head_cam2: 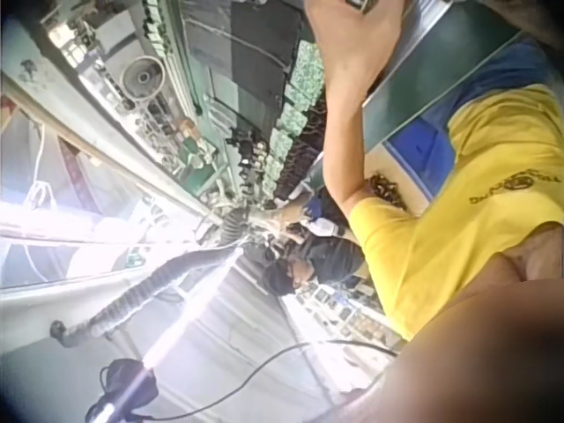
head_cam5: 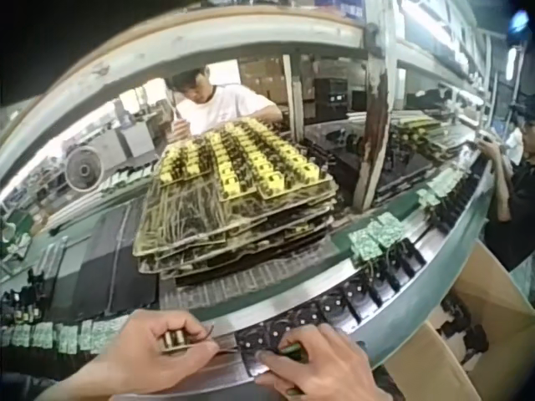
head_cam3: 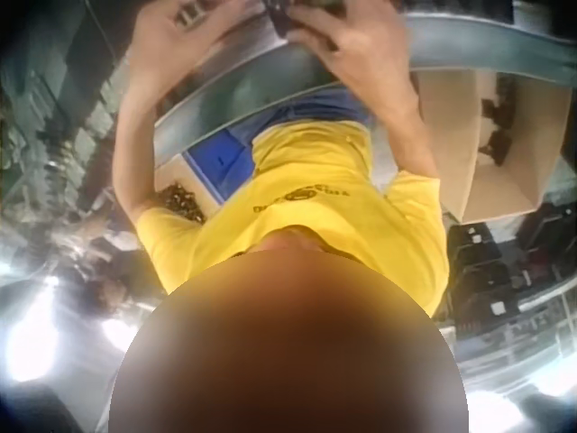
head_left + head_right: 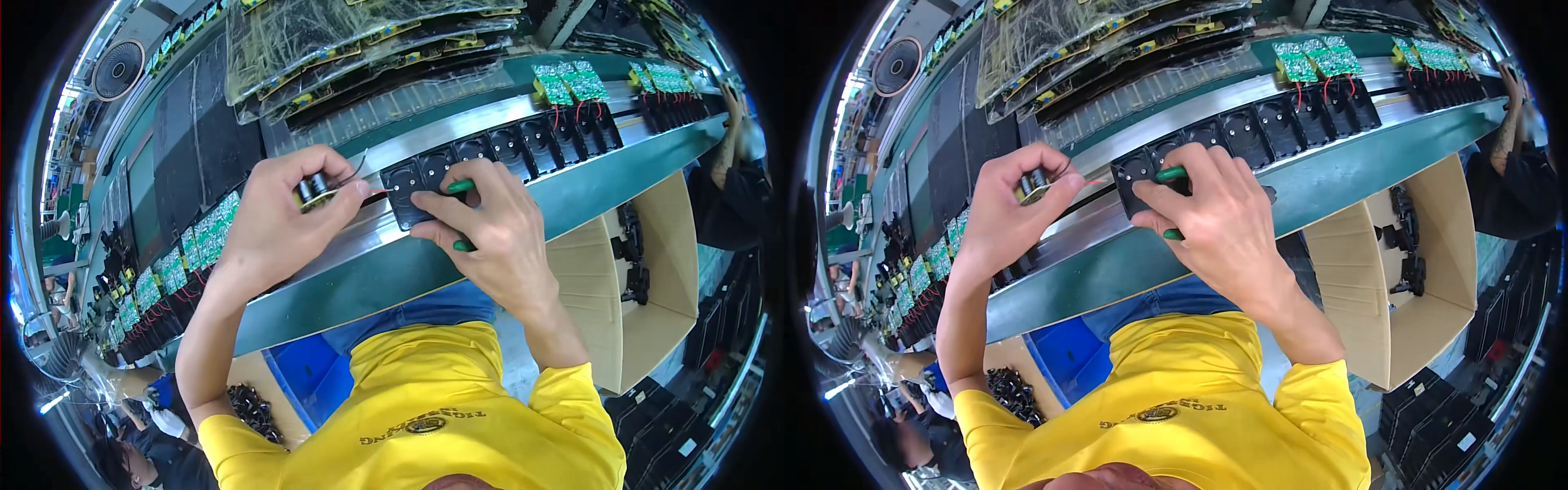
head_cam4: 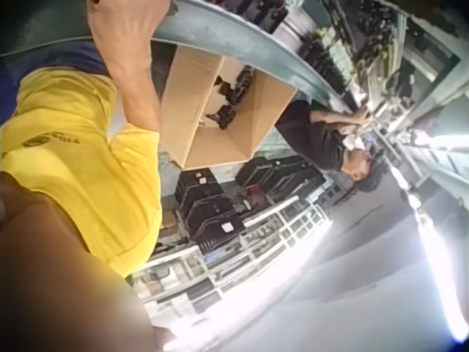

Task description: Assembling electronic components on a production line by placing PCBs on a track and trimming leads with pliers.

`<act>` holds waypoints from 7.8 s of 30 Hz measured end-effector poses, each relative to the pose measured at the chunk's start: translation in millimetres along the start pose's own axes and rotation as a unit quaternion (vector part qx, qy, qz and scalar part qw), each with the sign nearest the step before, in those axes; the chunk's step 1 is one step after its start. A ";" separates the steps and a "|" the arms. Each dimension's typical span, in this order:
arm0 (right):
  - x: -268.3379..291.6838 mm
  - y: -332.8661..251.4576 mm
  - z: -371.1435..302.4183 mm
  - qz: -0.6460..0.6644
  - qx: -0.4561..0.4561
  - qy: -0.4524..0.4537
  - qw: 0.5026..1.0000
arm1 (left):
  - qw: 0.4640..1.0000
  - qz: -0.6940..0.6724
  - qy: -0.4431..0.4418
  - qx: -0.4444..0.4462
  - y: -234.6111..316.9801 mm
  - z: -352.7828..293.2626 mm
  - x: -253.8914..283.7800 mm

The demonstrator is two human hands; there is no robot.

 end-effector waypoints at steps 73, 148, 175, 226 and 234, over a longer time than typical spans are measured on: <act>-92.9 -32.5 117.7 0.625 -0.214 0.056 0.749 | 0.925 0.284 0.043 -0.248 -32.8 2.5 7.3; -76.3 -16.7 121.4 0.565 -0.190 0.067 0.800 | 0.899 0.395 0.098 -0.160 -6.7 14.0 -37.1; 7.3 -6.2 -22.9 -0.179 -0.038 -0.039 0.982 | 0.911 0.248 0.030 -0.330 -26.9 57.8 -93.9; 83.6 20.3 22.9 -0.022 -0.049 0.106 0.993 | 0.945 0.077 -0.105 -0.300 73.9 76.4 -51.2; 60.0 -6.4 17.6 0.009 0.054 0.105 0.993 | 0.943 0.032 -0.128 -0.305 65.7 29.4 -31.5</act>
Point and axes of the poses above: each hand's wrist, its own z-axis towards the middle knuckle, its own x-axis out of the back of the hand, y = z × x, the point moved 1 cm from there along z, towards the middle knuckle, and after that the axes turned 5 degrees about y, right-handed, at the moved point
